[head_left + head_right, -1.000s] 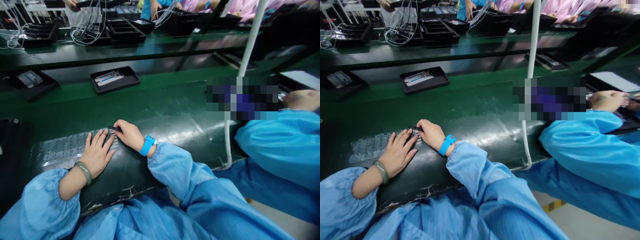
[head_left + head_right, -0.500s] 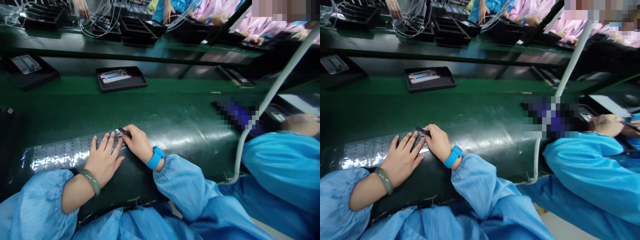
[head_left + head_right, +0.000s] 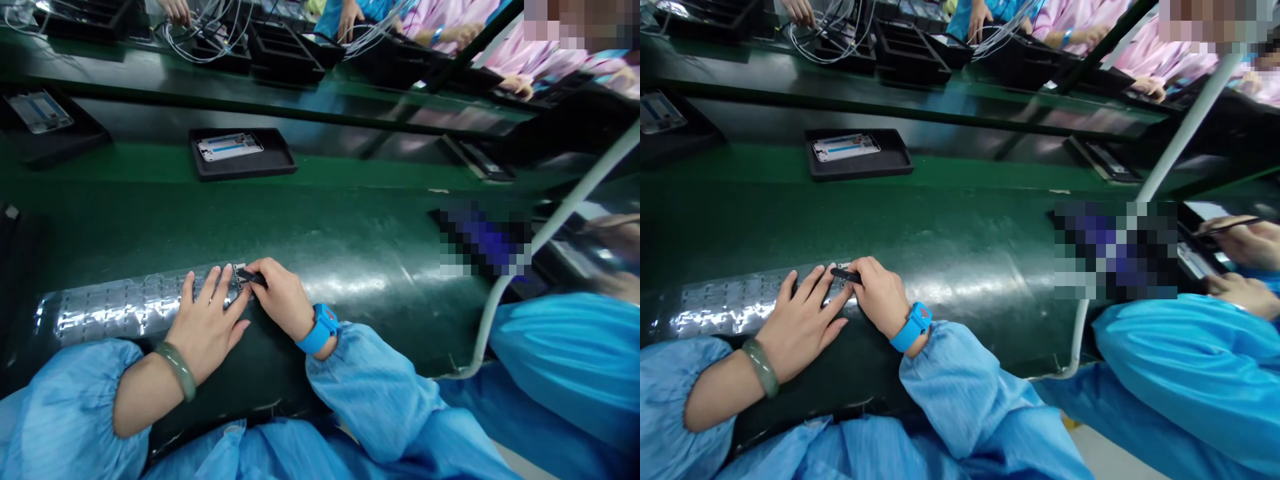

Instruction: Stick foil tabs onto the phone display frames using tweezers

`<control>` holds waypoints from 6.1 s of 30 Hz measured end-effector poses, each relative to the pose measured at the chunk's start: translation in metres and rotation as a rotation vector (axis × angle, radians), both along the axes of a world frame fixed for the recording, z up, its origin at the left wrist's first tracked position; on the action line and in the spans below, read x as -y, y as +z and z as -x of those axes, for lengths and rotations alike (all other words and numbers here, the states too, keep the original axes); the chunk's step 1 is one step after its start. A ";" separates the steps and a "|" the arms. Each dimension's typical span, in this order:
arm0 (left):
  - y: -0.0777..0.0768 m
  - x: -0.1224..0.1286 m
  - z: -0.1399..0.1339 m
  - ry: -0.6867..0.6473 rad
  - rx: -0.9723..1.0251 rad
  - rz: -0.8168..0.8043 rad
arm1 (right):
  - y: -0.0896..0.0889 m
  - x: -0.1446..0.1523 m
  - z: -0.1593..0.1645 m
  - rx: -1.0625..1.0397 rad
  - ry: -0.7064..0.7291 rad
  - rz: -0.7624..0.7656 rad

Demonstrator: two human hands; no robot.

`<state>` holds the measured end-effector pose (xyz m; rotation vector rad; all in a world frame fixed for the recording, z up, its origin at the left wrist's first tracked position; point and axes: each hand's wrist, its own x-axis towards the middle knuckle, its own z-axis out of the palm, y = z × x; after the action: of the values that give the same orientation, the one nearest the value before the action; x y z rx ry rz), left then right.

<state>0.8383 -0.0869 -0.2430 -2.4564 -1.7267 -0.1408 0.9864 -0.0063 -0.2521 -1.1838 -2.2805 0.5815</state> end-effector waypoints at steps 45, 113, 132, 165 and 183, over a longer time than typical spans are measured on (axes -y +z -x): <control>-0.001 0.003 0.002 -0.030 0.022 0.042 | 0.012 0.008 -0.008 -0.025 -0.077 0.067; 0.002 0.002 0.002 -0.033 0.034 0.027 | 0.022 0.011 -0.010 0.015 -0.027 0.112; 0.001 0.003 0.002 -0.017 0.063 0.044 | 0.020 0.011 -0.014 0.032 0.017 0.077; 0.001 0.002 0.003 -0.035 0.002 0.054 | 0.026 0.002 -0.014 -0.090 -0.029 0.317; 0.001 0.002 0.005 -0.057 0.045 0.050 | 0.031 0.007 -0.015 0.023 -0.001 0.255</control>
<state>0.8336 -0.0891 -0.2417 -2.5579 -1.6989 -0.1623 1.0011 -0.0133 -0.2210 -1.3141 -2.2748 0.8835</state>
